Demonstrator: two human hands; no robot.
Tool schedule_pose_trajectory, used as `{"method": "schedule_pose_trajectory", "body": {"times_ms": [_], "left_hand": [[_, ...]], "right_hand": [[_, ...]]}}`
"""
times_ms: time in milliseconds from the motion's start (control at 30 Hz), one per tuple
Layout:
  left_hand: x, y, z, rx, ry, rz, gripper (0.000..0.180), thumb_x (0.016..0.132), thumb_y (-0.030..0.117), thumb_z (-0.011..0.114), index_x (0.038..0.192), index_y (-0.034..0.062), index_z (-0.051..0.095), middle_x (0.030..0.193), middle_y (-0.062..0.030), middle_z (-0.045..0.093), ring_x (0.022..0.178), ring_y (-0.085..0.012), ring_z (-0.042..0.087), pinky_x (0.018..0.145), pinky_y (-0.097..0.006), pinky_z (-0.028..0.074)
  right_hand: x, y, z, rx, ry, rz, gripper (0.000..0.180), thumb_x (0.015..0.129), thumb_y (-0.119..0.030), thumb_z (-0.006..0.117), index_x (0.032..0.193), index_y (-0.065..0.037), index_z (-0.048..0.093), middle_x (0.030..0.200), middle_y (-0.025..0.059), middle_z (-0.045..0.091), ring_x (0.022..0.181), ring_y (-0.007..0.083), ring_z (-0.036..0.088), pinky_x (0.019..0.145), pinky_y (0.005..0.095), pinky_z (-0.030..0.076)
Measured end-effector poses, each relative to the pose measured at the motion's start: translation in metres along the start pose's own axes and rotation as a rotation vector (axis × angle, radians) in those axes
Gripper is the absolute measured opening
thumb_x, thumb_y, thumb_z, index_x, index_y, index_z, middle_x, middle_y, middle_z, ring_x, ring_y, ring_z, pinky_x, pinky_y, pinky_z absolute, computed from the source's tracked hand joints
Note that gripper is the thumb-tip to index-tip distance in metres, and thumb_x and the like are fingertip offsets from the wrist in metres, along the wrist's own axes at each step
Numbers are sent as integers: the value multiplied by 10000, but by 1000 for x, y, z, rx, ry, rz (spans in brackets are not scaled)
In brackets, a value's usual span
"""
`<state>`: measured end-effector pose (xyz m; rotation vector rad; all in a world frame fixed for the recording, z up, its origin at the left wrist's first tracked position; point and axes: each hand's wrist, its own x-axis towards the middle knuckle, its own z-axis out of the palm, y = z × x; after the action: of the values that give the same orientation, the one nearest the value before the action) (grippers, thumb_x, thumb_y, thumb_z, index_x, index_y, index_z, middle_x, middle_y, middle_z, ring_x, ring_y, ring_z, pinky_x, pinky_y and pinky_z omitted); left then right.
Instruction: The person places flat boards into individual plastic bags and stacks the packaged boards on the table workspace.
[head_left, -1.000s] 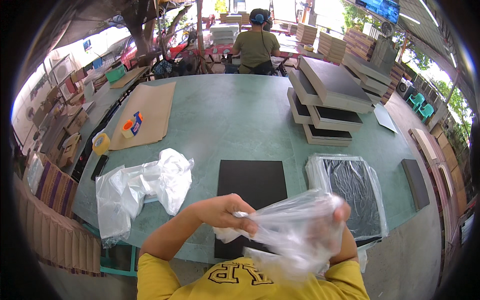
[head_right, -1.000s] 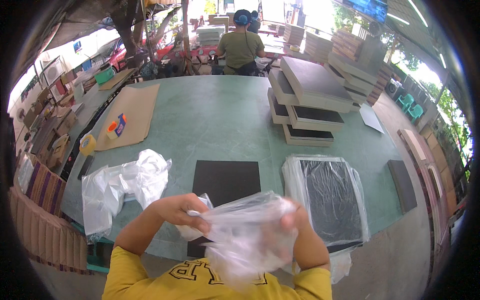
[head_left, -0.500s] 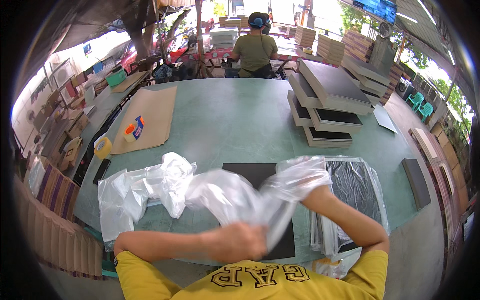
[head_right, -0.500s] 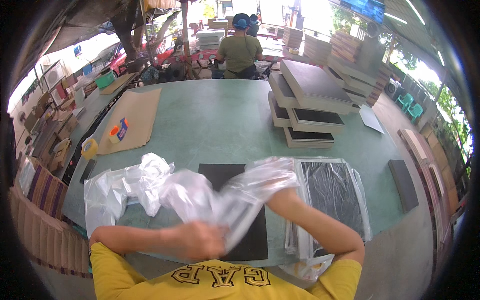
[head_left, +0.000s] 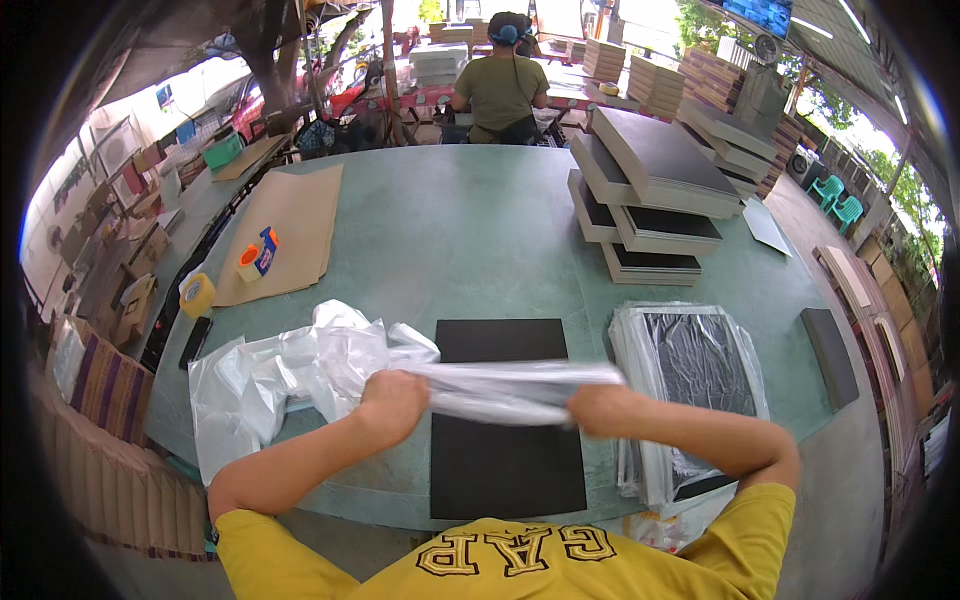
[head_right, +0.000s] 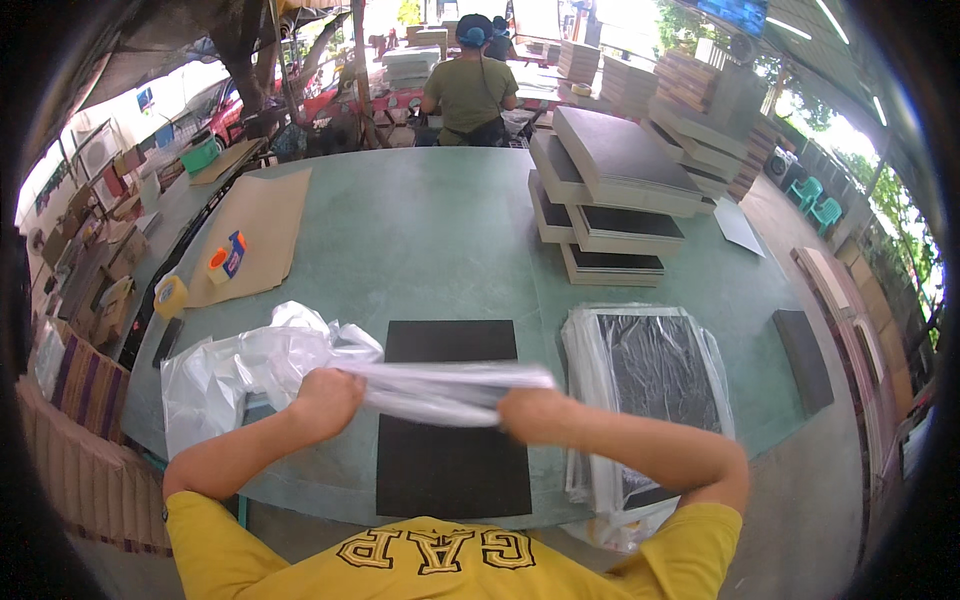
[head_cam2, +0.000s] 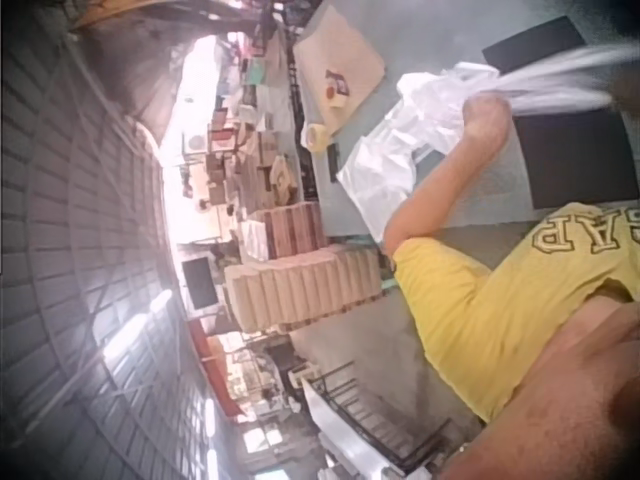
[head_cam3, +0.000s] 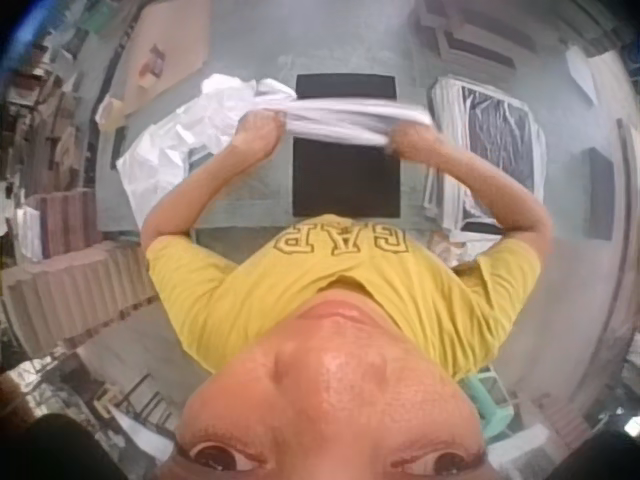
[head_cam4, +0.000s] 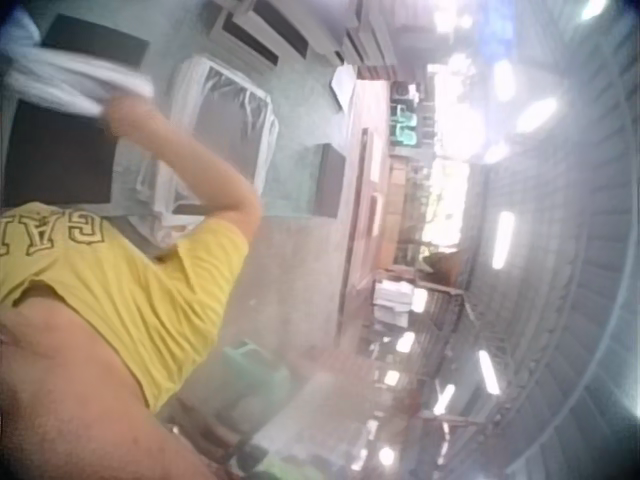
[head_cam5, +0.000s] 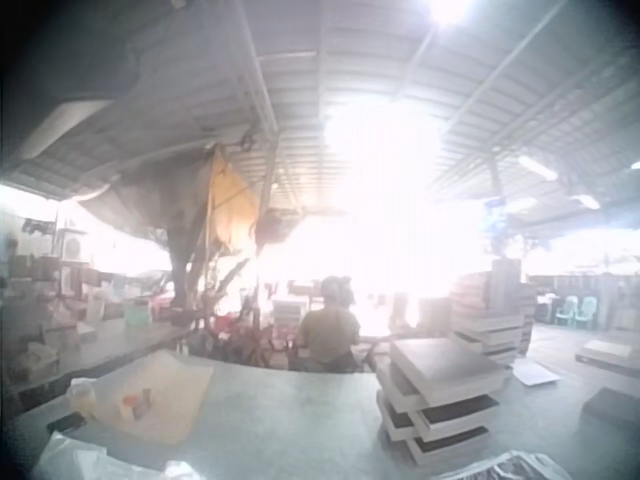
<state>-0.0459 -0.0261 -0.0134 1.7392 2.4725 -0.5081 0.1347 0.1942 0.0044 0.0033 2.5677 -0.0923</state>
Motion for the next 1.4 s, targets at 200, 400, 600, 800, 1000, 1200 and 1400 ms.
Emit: {"method": "schedule_pose_trajectory", "body": {"times_ms": [200,400,600,800,1000,1200,1400], "left_hand": [[-26,12,23,-1003,-372,286,214,734,245,592,804,44,613,746,-66,603,755,-190,577,668,-309,453],[63,-56,85,-1268,435,-584,166,667,44,532,832,34,519,715,-134,567,696,-290,577,611,-373,467],[150,-47,149,-749,507,-417,439,627,-7,458,1052,92,509,957,-202,506,907,-371,488,795,-392,401],[183,-68,143,-779,309,-235,413,676,23,415,1054,97,565,1005,-191,510,950,-343,483,828,-391,384],[161,-76,108,-792,611,-152,339,662,3,464,961,71,609,866,-154,528,787,-289,510,709,-347,411],[114,-99,27,-1911,441,-179,225,721,8,514,936,14,579,795,-39,582,534,-77,486,442,-192,377],[75,-51,93,-2429,512,-428,104,803,214,506,828,116,531,635,11,494,530,-95,475,481,-233,413]], "right_hand": [[5,35,-57,684,1072,231,254,600,-13,617,844,-73,583,677,70,533,661,178,555,549,282,442],[115,81,67,1016,990,101,322,606,70,465,880,-52,580,835,76,570,804,207,555,651,292,432],[171,130,100,530,1049,339,401,574,85,407,916,-26,584,975,147,522,871,299,512,759,353,413],[178,163,82,593,776,212,391,613,26,433,960,-49,597,967,161,530,942,327,486,820,384,393],[146,146,51,499,932,206,384,611,46,466,964,-31,594,923,151,548,875,317,522,795,364,415],[73,145,-12,1816,818,-164,191,763,-53,570,947,-5,585,794,71,620,664,114,588,576,234,486],[69,107,48,2123,830,-126,138,828,-147,512,854,-21,562,796,48,603,681,113,584,628,238,479]]}}
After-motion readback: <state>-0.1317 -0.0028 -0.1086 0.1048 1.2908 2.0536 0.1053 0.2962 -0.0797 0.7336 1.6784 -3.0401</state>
